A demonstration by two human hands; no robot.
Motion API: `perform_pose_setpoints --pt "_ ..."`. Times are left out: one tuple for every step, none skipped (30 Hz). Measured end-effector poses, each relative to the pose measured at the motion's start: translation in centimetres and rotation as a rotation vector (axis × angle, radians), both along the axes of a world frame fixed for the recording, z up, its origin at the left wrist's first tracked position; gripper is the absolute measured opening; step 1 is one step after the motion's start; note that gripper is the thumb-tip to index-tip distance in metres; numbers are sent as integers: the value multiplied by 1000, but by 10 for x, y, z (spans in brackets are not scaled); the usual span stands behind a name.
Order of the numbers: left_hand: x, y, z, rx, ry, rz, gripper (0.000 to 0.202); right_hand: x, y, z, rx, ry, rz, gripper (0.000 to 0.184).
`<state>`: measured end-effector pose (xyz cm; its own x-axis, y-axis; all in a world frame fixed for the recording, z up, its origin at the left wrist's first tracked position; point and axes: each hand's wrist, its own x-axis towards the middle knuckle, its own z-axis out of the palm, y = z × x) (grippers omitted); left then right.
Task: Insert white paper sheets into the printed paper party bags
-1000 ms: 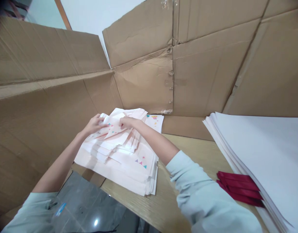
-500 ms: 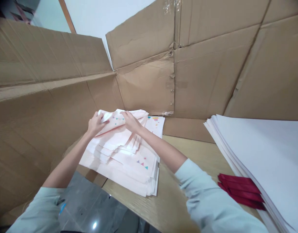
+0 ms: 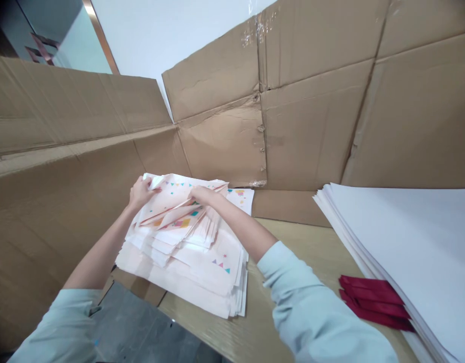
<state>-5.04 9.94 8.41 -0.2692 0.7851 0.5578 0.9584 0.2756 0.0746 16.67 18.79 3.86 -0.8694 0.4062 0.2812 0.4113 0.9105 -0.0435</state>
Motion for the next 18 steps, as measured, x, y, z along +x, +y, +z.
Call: perform_pose_setpoints --pt "0 0 0 -9 -3 1 32 -2 1 7 31 5 -20 31" --pt "0 0 0 -14 -6 3 33 -3 2 13 62 12 -41 34" --pt "0 1 0 -20 -10 6 33 -4 0 17 88 14 -63 36" --pt "-1 1 0 -25 -12 8 33 -4 -1 20 107 10 -89 39" --pt "-1 1 0 -30 -13 8 34 -4 -4 22 118 5 -121 41" --pt "-1 1 -1 -34 -12 7 34 -3 -6 23 125 1 -148 42" --pt "-1 1 -1 -38 -8 4 34 -3 -8 22 131 -1 -166 43" --pt "-1 1 -1 -42 -3 0 34 -2 -10 22 137 -1 -177 42" --pt "-2 1 -2 -44 3 -4 34 -1 -12 20 143 -2 -187 41" --pt "-2 2 -2 -45 7 -7 34 -1 -12 19 149 -2 -191 39" --pt "-3 2 -3 -46 8 -9 35 -1 -13 18 152 1 -192 38" --pt "-3 2 -4 -46 6 -11 35 -1 -13 16 155 10 -193 36" --pt "-3 2 -5 -44 2 -15 36 -1 -13 15 160 24 -193 33" --pt "-3 1 -6 -43 -2 -23 36 -2 -14 13 165 33 -188 31" --pt "-2 0 -8 -42 -5 -37 36 -2 -15 10 165 28 -181 28" --pt "-1 -1 -10 -42 -5 -57 35 -2 -17 7 160 12 -167 26" --pt "0 -2 -12 -41 -4 -80 34 -2 -20 2 145 -14 -151 24" --pt "2 -4 -14 -41 -2 -99 32 -2 -24 -4 121 -43 -134 24"
